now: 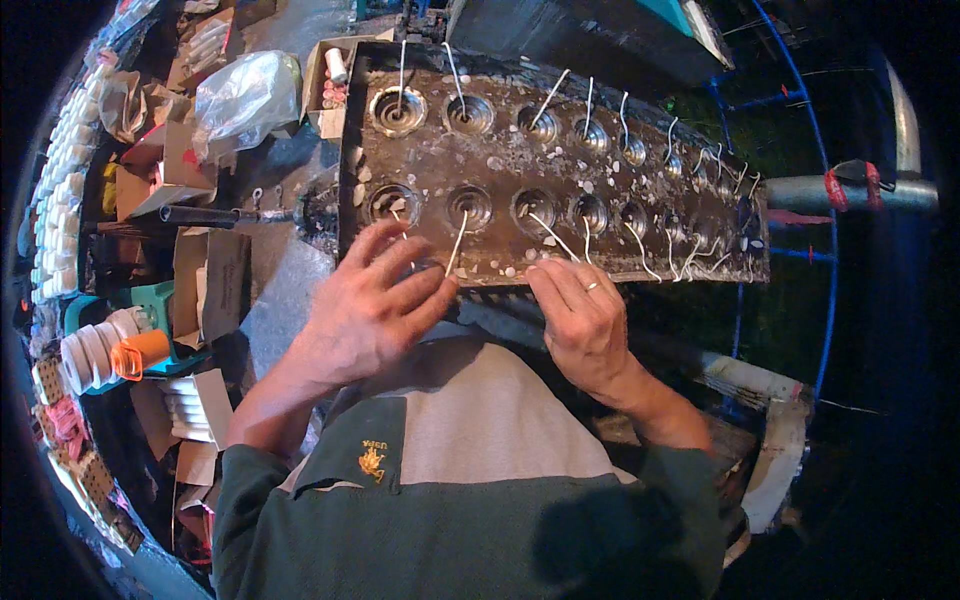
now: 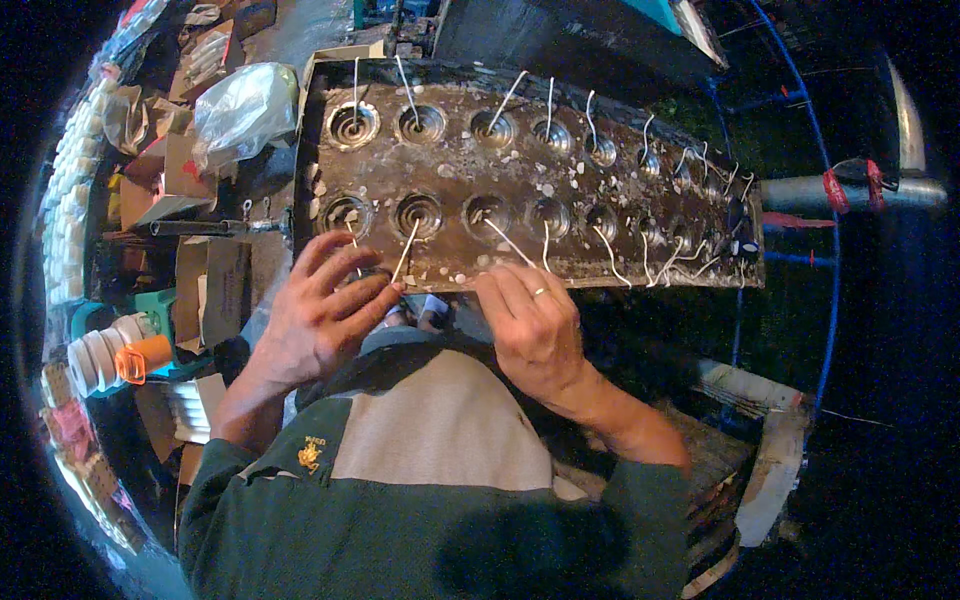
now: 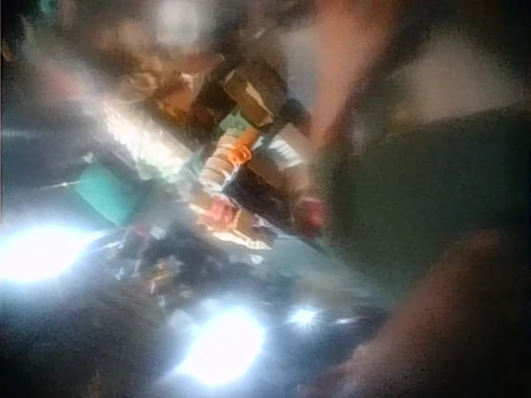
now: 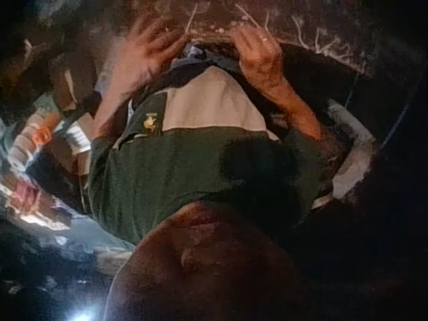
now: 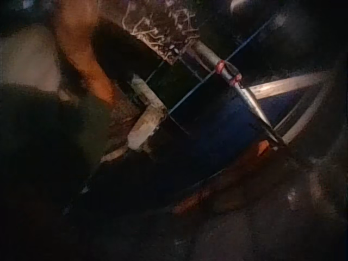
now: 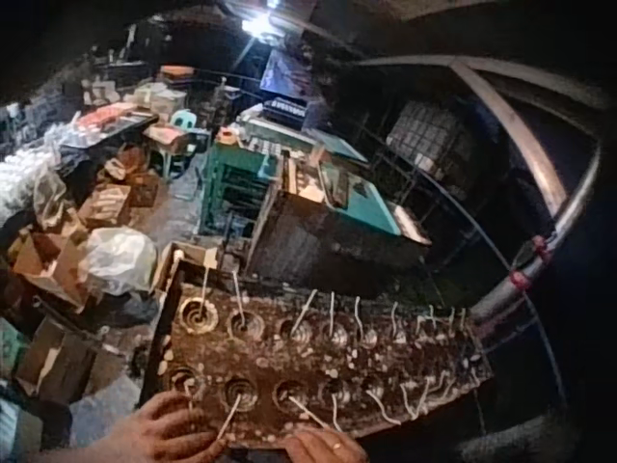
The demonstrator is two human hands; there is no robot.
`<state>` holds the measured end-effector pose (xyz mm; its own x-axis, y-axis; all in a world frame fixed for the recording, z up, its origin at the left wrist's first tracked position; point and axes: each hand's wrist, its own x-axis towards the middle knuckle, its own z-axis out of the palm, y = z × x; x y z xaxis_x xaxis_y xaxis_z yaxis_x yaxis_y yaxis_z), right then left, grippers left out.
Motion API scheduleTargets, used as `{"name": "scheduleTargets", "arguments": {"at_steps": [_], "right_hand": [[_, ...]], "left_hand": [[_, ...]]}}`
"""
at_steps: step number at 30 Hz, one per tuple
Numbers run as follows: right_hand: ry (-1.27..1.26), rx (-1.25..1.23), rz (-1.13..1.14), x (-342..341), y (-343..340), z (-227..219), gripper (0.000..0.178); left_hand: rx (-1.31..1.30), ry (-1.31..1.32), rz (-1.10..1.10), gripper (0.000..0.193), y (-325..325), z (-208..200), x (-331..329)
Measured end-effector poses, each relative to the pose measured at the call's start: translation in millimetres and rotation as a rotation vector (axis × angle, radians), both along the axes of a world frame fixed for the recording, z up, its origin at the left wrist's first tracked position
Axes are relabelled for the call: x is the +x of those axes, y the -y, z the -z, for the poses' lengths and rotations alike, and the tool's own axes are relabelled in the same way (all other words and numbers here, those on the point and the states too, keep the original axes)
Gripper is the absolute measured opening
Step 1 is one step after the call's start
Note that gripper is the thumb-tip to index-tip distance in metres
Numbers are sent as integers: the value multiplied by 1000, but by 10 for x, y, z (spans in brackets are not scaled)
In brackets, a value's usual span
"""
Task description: The person assembles white cylindrical candles by inserting wicks into a metal mold, securing them with a string, and trimming the excess with scissors. The finished candles are then placed into a cardboard box.
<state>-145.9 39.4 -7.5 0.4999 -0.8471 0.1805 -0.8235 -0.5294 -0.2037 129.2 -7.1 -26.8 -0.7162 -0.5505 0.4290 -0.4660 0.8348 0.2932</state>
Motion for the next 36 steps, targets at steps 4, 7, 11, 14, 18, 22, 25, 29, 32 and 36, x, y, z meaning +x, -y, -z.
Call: {"name": "scheduleTargets", "arguments": {"at_steps": [4, 7, 11, 14, 18, 22, 25, 29, 32, 36], "right_hand": [[50, 11, 34, -35, 74, -72, 31], [264, 186, -14, -182, 216, -95, 18], [187, 616, -163, -615, -66, -541, 12], [-69, 791, -133, -836, -322, -546, 16], [290, 381, 103, -797, -261, -543, 20], [91, -94, 134, -887, -130, -269, 29], [118, -29, 468, -1599, 4, -134, 30], [-93, 74, 1143, -3159, 229, -251, 57], [-44, -84, 1240, -3716, 597, -73, 61], [55, 7, 1352, -3774, 858, 55, 51]], "left_hand": [[-3, -80, 14, 30, -35, -15, -64], [32, -120, 45, 38, -31, 90, -46], [110, 158, -113, 62, -63, -140, -108], [191, 302, -124, 82, -72, -261, -264], [207, 360, -89, 95, -33, -149, -373], [160, 366, -97, 96, -18, -185, -459], [182, 368, -151, 96, -30, -184, -481], [147, 310, -182, 100, -79, -160, -543], [119, 338, -216, 101, -80, -118, -530], [106, 278, -268, 100, -113, -151, -568]]}}
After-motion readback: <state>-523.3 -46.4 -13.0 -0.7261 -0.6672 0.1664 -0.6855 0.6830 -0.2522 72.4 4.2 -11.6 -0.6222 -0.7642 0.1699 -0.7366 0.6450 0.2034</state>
